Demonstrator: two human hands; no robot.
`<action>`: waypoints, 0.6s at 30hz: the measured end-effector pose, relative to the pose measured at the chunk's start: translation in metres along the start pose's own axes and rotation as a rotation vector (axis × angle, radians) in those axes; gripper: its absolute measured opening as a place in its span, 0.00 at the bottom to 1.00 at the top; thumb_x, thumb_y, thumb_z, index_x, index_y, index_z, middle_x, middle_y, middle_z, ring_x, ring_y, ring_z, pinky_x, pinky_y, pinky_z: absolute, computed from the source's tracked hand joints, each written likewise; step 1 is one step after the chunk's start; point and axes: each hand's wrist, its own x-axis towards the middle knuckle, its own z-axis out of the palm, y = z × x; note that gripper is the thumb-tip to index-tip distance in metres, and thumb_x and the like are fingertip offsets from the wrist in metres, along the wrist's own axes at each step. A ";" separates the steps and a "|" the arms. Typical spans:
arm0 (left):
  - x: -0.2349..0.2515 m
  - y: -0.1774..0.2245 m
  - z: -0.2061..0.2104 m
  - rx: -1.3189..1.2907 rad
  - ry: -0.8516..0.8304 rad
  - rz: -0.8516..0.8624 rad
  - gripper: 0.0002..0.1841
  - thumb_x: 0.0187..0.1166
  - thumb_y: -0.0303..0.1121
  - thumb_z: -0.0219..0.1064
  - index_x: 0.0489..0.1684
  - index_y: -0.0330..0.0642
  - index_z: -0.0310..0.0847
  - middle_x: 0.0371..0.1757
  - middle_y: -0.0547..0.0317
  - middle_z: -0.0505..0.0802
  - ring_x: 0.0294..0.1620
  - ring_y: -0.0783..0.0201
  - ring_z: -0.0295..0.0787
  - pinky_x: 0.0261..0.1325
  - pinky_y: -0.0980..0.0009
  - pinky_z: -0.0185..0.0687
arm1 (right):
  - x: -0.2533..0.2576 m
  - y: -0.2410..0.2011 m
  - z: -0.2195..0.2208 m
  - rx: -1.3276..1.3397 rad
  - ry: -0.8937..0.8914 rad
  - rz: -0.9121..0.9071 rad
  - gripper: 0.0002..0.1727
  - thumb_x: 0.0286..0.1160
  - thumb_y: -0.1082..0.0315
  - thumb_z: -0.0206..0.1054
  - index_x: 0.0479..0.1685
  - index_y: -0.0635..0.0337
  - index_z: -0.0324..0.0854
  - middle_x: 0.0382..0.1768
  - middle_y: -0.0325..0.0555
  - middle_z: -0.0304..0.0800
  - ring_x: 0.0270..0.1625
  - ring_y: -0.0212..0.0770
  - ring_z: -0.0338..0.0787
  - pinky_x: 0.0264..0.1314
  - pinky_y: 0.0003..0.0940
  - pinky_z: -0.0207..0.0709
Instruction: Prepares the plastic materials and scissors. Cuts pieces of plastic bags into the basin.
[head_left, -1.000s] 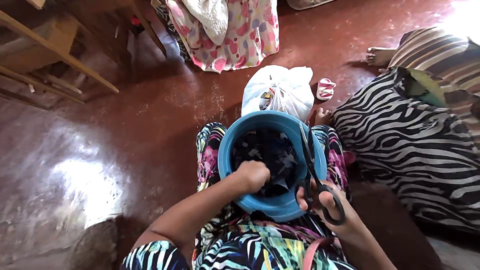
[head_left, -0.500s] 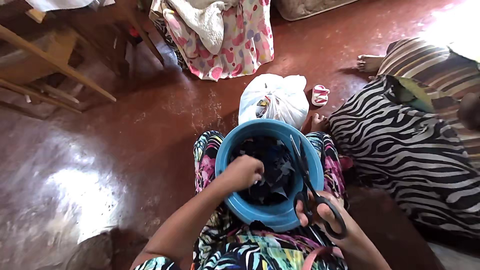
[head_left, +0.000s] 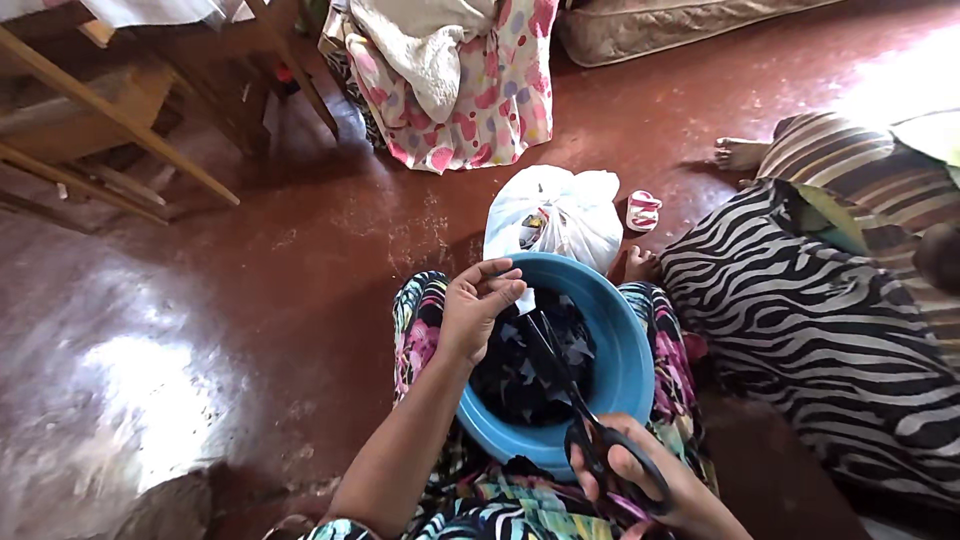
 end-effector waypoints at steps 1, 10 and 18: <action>-0.002 -0.003 0.002 -0.031 0.006 0.002 0.15 0.71 0.12 0.68 0.54 0.32 0.81 0.34 0.63 0.95 0.38 0.74 0.93 0.52 0.75 0.88 | 0.000 0.000 0.000 0.001 -0.001 -0.002 0.25 0.73 0.34 0.66 0.41 0.45 0.90 0.33 0.28 0.95 0.32 0.19 0.90 0.36 0.14 0.81; -0.014 -0.015 0.000 -0.159 -0.100 0.031 0.14 0.70 0.12 0.67 0.49 0.36 0.82 0.32 0.62 0.96 0.41 0.68 0.97 0.55 0.70 0.91 | 0.002 0.001 0.000 0.054 0.029 -0.047 0.25 0.74 0.35 0.66 0.42 0.46 0.91 0.33 0.30 0.95 0.33 0.21 0.91 0.36 0.15 0.83; -0.012 -0.022 -0.003 -0.207 -0.100 0.123 0.15 0.69 0.13 0.67 0.46 0.44 0.85 0.32 0.68 0.96 0.43 0.71 0.96 0.57 0.72 0.89 | 0.000 0.000 -0.003 0.107 -0.137 -0.012 0.29 0.75 0.31 0.62 0.44 0.47 0.91 0.32 0.31 0.95 0.32 0.20 0.91 0.34 0.13 0.81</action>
